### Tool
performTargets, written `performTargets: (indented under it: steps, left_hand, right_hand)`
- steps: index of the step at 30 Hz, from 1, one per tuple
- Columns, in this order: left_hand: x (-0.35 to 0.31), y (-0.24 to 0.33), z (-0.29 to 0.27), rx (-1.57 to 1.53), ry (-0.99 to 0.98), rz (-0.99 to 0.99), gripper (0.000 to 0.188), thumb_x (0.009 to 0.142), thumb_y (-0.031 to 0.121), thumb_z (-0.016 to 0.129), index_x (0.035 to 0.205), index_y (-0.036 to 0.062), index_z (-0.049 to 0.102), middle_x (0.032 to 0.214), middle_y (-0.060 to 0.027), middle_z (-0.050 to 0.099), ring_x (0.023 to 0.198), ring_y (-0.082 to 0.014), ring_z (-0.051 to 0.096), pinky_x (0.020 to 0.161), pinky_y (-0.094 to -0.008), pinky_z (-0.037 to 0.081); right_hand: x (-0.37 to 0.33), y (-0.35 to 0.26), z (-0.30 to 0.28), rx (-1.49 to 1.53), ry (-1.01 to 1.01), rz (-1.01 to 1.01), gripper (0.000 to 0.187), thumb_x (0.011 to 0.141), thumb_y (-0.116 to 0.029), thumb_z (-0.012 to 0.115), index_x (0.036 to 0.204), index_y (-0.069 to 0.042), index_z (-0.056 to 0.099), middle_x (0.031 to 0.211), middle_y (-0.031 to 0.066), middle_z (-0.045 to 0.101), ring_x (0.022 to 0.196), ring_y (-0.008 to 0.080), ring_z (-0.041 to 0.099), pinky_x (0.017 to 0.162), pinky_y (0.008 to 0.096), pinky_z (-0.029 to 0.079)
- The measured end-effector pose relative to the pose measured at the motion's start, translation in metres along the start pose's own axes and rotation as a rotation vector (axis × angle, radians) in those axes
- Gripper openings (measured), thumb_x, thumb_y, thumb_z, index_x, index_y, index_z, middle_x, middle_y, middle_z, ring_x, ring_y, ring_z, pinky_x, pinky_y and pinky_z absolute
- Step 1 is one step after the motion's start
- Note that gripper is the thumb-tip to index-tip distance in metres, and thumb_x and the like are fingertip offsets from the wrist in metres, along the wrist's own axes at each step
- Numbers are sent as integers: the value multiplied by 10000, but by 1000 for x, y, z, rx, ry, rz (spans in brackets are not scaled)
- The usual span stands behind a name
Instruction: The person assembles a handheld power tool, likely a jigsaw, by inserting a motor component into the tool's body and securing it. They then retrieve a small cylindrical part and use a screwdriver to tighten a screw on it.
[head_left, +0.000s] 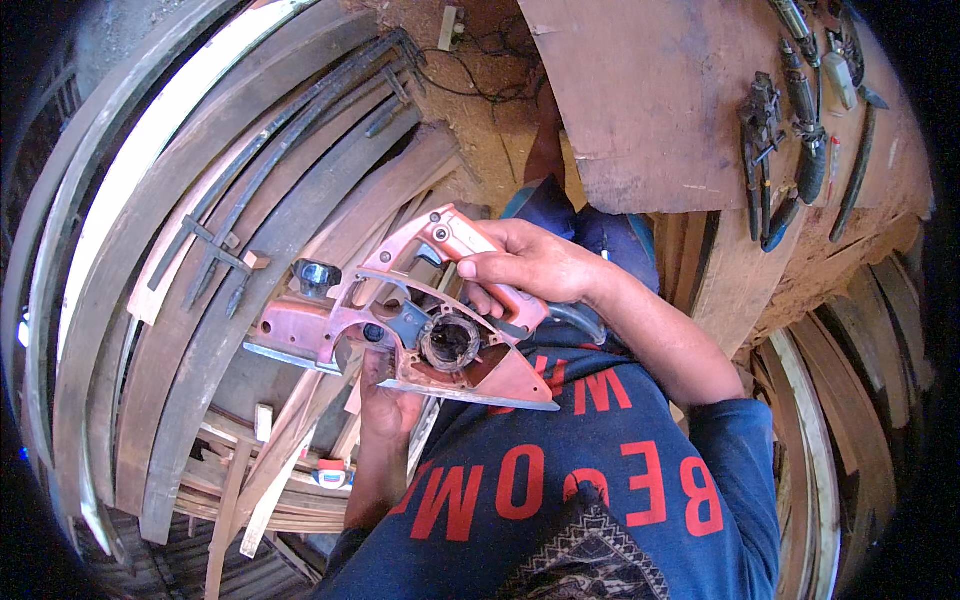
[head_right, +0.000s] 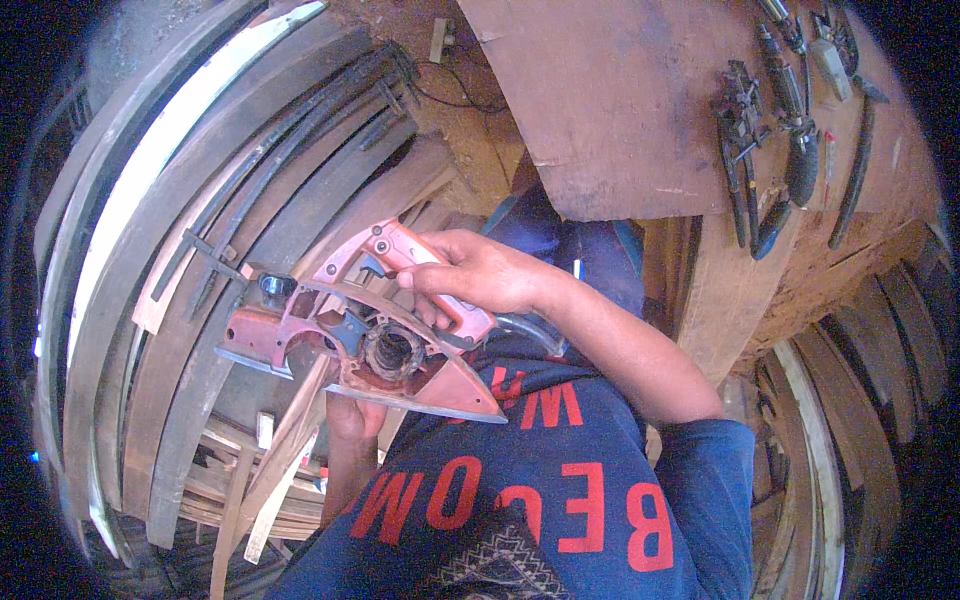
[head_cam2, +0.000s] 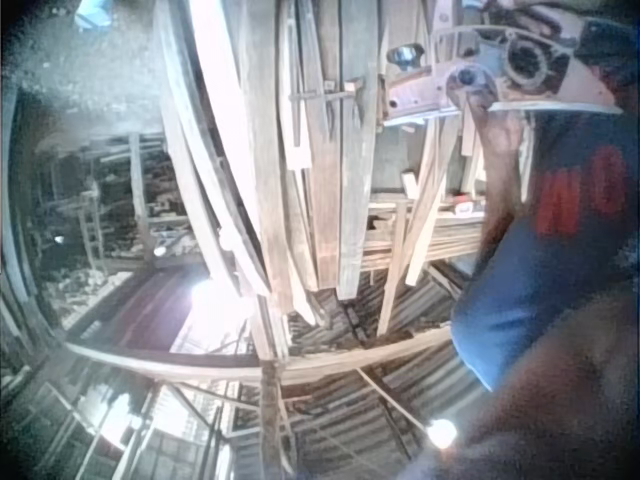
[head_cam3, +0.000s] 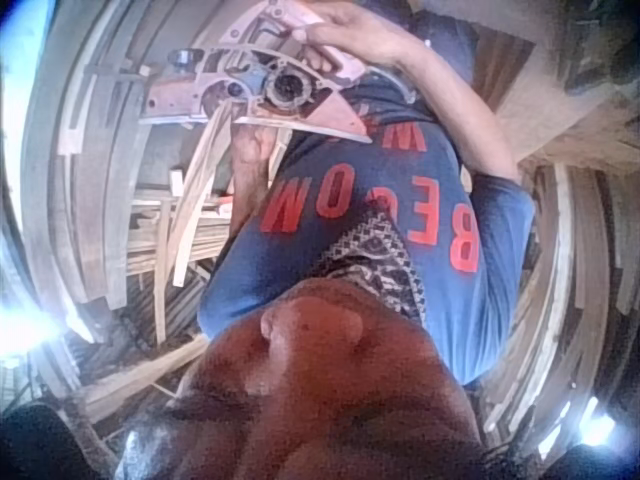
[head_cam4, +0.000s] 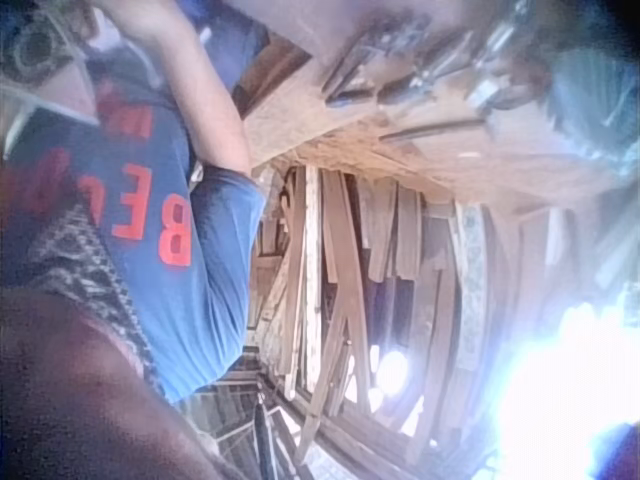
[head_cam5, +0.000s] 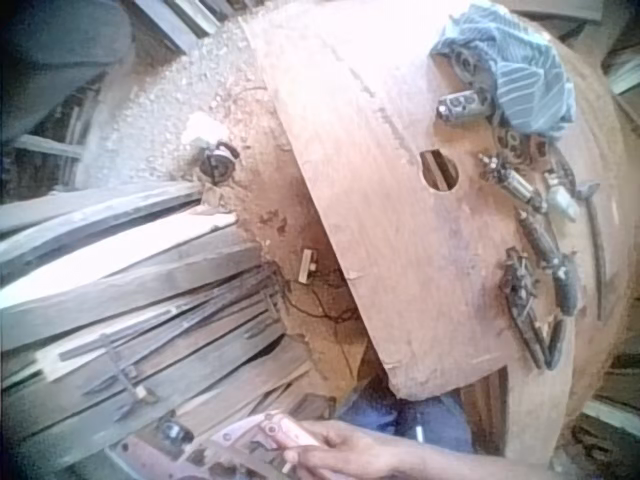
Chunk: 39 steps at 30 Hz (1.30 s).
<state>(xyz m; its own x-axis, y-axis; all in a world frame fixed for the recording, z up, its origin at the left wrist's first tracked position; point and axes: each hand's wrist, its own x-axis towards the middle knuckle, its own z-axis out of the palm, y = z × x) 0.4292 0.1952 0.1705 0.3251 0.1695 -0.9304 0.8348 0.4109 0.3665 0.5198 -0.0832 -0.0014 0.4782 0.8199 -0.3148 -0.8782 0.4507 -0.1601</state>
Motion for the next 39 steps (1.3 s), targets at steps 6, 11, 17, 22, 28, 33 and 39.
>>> performTargets:
  steps: [6,11,17,22,28,33,39]
  left_hand:
    - [-4,2,3,-4,-22,44,778,885,282,912,1554,130,545,1444,-25,681,1351,-210,634,1159,-450,520]
    - [-6,7,22,-10,12,41,840,803,167,971,1533,130,557,1424,-13,687,1307,-184,655,1129,-421,534]
    - [-4,7,10,-85,156,-13,921,812,225,958,1599,107,495,1538,-62,615,1434,-264,576,1225,-497,462]
    - [-4,8,17,2,-1,36,1036,802,232,958,1669,102,406,1652,-105,508,1521,-327,490,1276,-548,400]
    - [0,9,29,11,10,32,1054,795,210,963,1674,97,394,1656,-101,501,1504,-340,511,1276,-562,398]
    - [3,9,32,40,-18,45,1001,814,297,951,1643,95,427,1613,-105,540,1476,-338,540,1259,-569,414]
    - [7,6,25,112,-74,68,895,891,430,889,1604,93,466,1565,-128,582,1454,-355,550,1214,-619,442]
  right_hand:
    - [-2,-4,-1,-28,0,0,402,1114,-330,645,1384,-41,573,827,22,706,690,87,661,620,261,544]
    - [-3,-4,-2,-42,-2,7,461,1118,-332,642,1466,-42,555,842,16,702,708,83,662,637,257,551]
    - [-6,-11,0,-60,-17,-37,444,1117,-341,642,1439,-45,565,833,15,695,704,87,661,638,264,550]
    - [-6,-12,3,-40,37,-37,306,1108,-343,645,1196,-51,620,806,24,690,663,104,644,600,288,518]
    - [-4,-8,-2,-105,53,4,341,1126,-325,610,1307,-37,608,820,22,706,677,84,657,615,263,539]
    - [-2,-5,-1,-76,79,-19,314,1104,-360,651,1177,-55,655,797,24,705,656,105,660,586,291,520]
    - [-2,-4,0,-64,93,-11,315,1104,-344,656,1218,-51,668,797,21,703,646,104,652,581,291,516]
